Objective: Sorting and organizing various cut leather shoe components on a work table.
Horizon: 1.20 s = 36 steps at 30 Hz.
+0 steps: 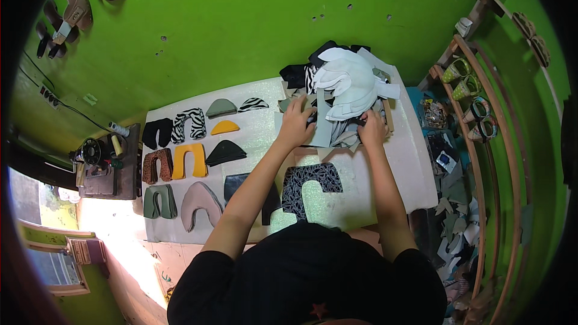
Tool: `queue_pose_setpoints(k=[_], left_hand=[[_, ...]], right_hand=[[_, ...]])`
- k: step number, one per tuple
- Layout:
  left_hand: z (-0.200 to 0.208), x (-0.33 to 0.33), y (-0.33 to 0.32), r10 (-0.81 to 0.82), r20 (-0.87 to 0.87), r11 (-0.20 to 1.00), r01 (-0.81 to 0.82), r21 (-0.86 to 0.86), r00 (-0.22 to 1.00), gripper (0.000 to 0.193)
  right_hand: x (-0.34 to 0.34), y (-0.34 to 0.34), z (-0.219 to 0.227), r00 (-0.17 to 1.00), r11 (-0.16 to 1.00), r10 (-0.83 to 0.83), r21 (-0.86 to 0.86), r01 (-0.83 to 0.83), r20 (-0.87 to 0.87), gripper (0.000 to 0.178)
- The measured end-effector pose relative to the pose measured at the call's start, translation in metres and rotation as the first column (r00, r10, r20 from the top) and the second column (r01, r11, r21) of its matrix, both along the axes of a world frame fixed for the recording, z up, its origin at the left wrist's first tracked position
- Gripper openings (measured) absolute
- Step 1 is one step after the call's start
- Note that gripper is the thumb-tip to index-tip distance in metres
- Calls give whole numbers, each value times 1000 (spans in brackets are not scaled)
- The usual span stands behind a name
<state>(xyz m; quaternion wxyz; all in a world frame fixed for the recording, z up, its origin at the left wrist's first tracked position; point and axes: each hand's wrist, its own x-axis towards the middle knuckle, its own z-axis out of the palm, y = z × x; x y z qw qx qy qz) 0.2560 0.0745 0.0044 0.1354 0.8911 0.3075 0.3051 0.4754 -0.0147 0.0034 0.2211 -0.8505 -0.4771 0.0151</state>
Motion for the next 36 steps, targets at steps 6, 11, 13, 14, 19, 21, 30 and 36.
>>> queue_pose_setpoints(k=[6, 11, 13, 14, 19, 21, 30, 36], left_hand=[[8, 6, -29, 65, 45, 993, -60, -104, 997, 36], [4, -2, -43, 106, -27, 991, -108, -84, 994, 34], [4, -2, -46, 118, -54, 990, -122, -69, 991, 34], [4, 0, -47, 109, -52, 990, -113, -88, 993, 34], [15, 14, -48, 68, -48, 988, -74, -132, 997, 38], [24, 21, -48, 32, 106, 979, -9, -206, 994, 45], [61, 43, -53, -8, 471, 856, 250, -453, 882, 36], [51, 37, -40, 210, 704, 686, 411, -601, 679, 19]], right_hand=[[22, 5, 1, 988, 975, 85, 191, -109, 131, 16], [18, -6, 9, 963, 824, 239, 499, -268, 122, 6], [17, -8, 19, 956, 791, 266, 538, -290, 123, 5], [17, -9, 25, 948, 756, 292, 578, -308, 124, 5], [14, -8, 70, 932, 696, 346, 638, -330, 105, 7], [8, -11, 85, 913, 673, 394, 645, -362, 102, 7], [-22, -26, 120, 773, 687, 580, 665, -294, -257, 10], [13, -14, 97, 365, 608, 735, 794, 20, -572, 13]])
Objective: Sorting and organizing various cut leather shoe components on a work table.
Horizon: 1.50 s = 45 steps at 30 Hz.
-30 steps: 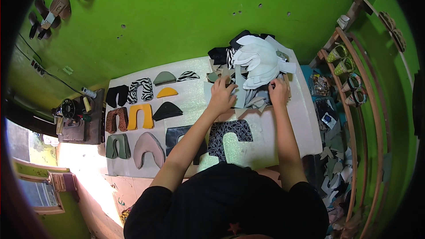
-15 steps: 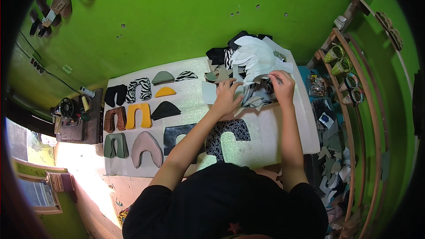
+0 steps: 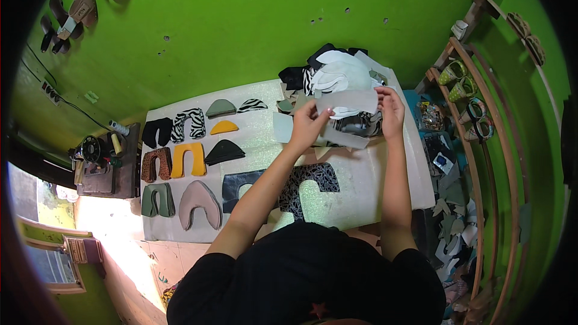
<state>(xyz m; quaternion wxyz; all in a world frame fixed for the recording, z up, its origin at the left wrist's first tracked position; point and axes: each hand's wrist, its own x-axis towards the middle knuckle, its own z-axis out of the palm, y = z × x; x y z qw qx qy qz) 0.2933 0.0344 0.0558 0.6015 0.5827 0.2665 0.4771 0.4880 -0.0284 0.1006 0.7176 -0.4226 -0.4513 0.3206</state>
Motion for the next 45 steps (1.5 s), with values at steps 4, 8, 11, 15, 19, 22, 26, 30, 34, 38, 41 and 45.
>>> queue_pose_setpoints(k=[4, 8, 11, 15, 19, 22, 26, 30, 34, 38, 41, 45], left_hand=[[9, -13, 4, 57, -3, 997, -57, -48, 998, 22], [1, -21, 4, 96, -9, 991, -96, -91, 995, 24], [-9, -29, 3, 114, -23, 987, -115, -109, 993, 24], [-20, -35, 3, 129, -49, 979, -135, -151, 990, 23], [-27, -38, 4, 130, -38, 982, -134, -133, 991, 24], [-29, -39, 3, 123, 10, 977, -119, -179, 992, 29], [-32, -46, 3, 66, 14, 969, -61, -239, 998, 33], [-32, -47, 0, 73, 52, 948, -53, -313, 996, 27], [-33, -49, -5, 79, 64, 932, -51, -359, 995, 23], [-35, -54, -8, 104, 38, 911, -80, -404, 994, 25], [-33, -58, -11, 112, 49, 901, -81, -426, 992, 26], [-25, -60, -22, 104, 70, 912, -67, -405, 992, 26]], right_hand=[[42, 14, -55, 752, 861, -64, -345, 374, 657, 16], [62, 19, -105, 580, 798, 16, -359, 483, 815, 22], [55, 23, -101, 524, 779, 44, -358, 515, 850, 24], [50, 21, -97, 374, 814, -3, -215, 540, 927, 18], [48, 17, -96, 352, 838, -77, -131, 530, 933, 11], [42, 10, -93, 288, 863, -140, -26, 504, 947, 8], [27, -4, -83, 267, 881, -262, 118, 457, 927, 5], [12, -17, -65, 272, 870, -386, 249, 426, 882, 2], [2, -24, -43, 256, 847, -471, 352, 397, 844, 5], [-6, -30, -17, 256, 835, -522, 425, 350, 814, 6], [-11, -32, 4, 248, 821, -551, 465, 333, 796, 5], [-13, -30, 19, 248, 790, -590, 484, 378, 769, 3]])
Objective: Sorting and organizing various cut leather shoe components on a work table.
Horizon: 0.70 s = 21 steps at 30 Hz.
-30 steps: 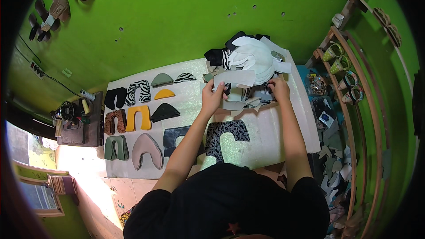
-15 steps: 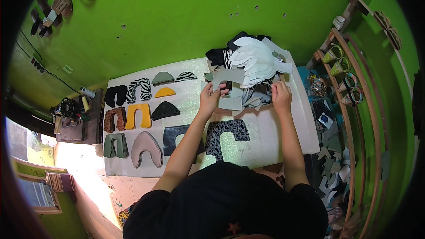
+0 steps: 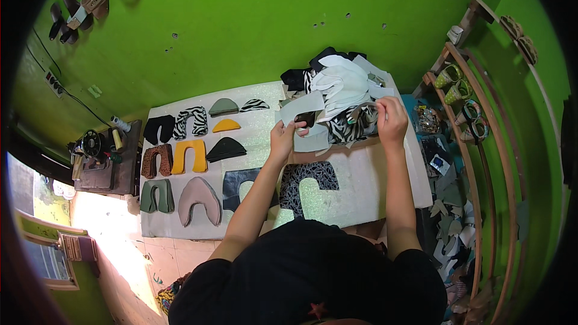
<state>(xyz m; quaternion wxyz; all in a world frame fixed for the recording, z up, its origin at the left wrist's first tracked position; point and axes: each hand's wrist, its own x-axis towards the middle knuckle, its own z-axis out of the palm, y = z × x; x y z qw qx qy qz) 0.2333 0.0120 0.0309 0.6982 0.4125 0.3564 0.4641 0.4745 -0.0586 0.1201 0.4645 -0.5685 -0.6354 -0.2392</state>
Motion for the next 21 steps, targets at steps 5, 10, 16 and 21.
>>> queue_pose_setpoints(k=[5, 10, 16, 21], left_hand=[[2, -3, -7, -13, 3, 1000, 13, 13, 1000, 24], [7, -8, -12, -32, 23, 999, 33, -42, 999, 24], [12, -14, -20, -65, 127, 990, 80, -120, 990, 25], [17, -22, -29, -61, 189, 988, 87, -130, 980, 29]], right_hand=[[4, 4, 24, 998, 997, -50, 57, 52, -42, 4], [6, 3, 58, 976, 960, -128, 225, 166, -174, 6], [-13, 6, 43, 879, 993, -104, 4, 120, -465, 16], [-40, 1, 28, 782, 1000, -9, -20, -4, -624, 12]])
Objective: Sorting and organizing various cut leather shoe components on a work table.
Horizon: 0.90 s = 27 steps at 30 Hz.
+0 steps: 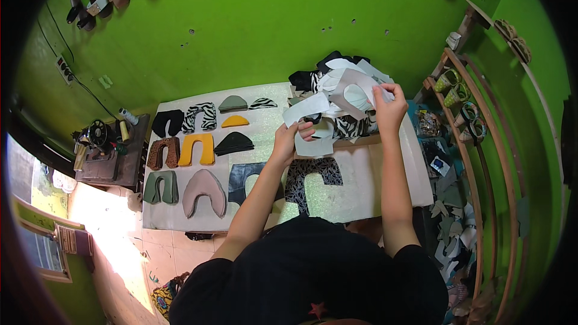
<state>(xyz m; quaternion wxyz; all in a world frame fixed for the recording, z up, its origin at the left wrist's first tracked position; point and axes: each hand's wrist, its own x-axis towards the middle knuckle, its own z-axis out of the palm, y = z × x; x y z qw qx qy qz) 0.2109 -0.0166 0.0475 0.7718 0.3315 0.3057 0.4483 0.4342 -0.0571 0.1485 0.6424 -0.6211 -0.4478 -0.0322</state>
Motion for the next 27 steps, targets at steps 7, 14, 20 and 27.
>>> queue_pose_setpoints(k=[7, 14, 20, 27], left_hand=[[-2, -22, -5, -73, 63, 992, 79, -98, 995, 37], [-9, -55, -1, -121, 290, 984, 152, -89, 950, 52], [4, -74, -12, -51, 262, 977, 102, -187, 964, 50], [-15, -105, -6, 39, 220, 963, 22, -270, 975, 47]], right_hand=[[-54, -5, -30, 928, 915, 355, 163, -369, 110, 11], [-104, -34, -73, 733, 760, 649, -146, -633, 202, 15], [-121, -39, -89, 680, 687, 727, -66, -724, 98, 18], [-114, -17, -70, 921, 899, 389, 215, -381, 10, 17]])
